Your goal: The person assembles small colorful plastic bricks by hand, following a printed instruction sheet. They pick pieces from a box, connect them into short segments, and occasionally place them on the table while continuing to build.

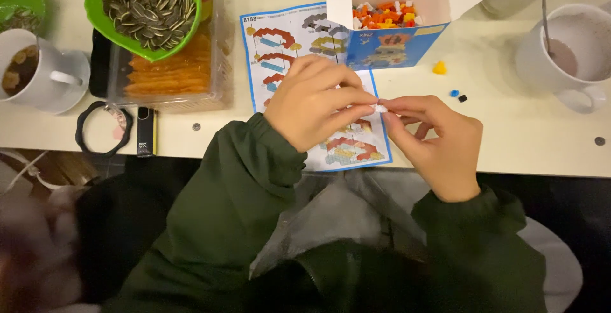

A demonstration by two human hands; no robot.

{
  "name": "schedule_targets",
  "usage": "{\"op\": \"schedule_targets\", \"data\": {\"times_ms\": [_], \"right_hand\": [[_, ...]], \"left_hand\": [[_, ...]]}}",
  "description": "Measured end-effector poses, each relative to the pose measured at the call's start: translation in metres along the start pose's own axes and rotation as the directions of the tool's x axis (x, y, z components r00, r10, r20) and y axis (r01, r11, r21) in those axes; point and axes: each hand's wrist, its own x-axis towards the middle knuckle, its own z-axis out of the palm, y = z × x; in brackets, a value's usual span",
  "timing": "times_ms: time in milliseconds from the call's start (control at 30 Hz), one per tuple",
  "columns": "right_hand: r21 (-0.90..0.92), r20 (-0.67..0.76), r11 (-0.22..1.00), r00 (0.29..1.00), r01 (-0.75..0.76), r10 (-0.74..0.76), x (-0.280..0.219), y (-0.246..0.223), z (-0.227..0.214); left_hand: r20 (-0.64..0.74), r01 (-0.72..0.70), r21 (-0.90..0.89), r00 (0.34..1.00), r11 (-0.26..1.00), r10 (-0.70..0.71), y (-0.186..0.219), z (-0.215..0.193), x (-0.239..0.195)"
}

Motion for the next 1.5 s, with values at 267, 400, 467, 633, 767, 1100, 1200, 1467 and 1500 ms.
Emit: {"op": "schedule_targets", "data": {"times_ms": [267,400,467,633,767,1100,1200,1467,1500], "right_hand": [[-0.037,-0.004,0.999,1.0,0.005,-0.005,-0.002,0.009,0.001],[-0.186,-0.01,0.969,0.986,0.165,-0.169,0.002,0.019,-0.006],[-0.282,-0.014,0.922,0.959,0.267,-0.282,0.003,0.032,-0.014],[-0.337,0.085,0.899,0.96,0.278,-0.265,-0.003,0.062,-0.018],[-0.353,0.096,0.88,0.948,0.318,-0.304,0.0,0.058,-0.017],[-0.323,0.082,0.892,0.948,0.316,-0.306,-0.003,0.06,-0.017],[-0.31,0.074,0.897,0.949,0.315,-0.307,-0.003,0.061,-0.017],[-0.257,0.024,0.916,0.95,0.308,-0.312,-0.005,0.063,-0.018],[-0.242,0.022,0.923,0.953,0.3,-0.304,-0.005,0.063,-0.018]], "left_hand": [[0.033,-0.007,0.007,0.999,1.0,0.007,0.001,0.012,-0.004],[0.001,0.014,0.017,1.0,1.0,-0.014,0.0,0.008,-0.003],[-0.021,0.025,0.015,0.999,1.0,-0.024,-0.003,0.007,-0.005],[-0.025,0.078,0.016,0.997,0.997,-0.078,-0.011,0.006,-0.015],[-0.071,0.062,-0.012,0.996,0.998,-0.062,-0.012,0.001,-0.014],[0.044,0.123,0.016,0.991,0.992,-0.124,-0.008,0.012,-0.011],[0.046,0.133,0.029,0.99,0.991,-0.134,-0.003,0.016,-0.011],[0.035,0.209,0.068,0.977,0.976,-0.212,0.016,0.049,-0.009],[0.048,0.226,0.074,0.972,0.971,-0.229,0.015,0.054,-0.01]]}}
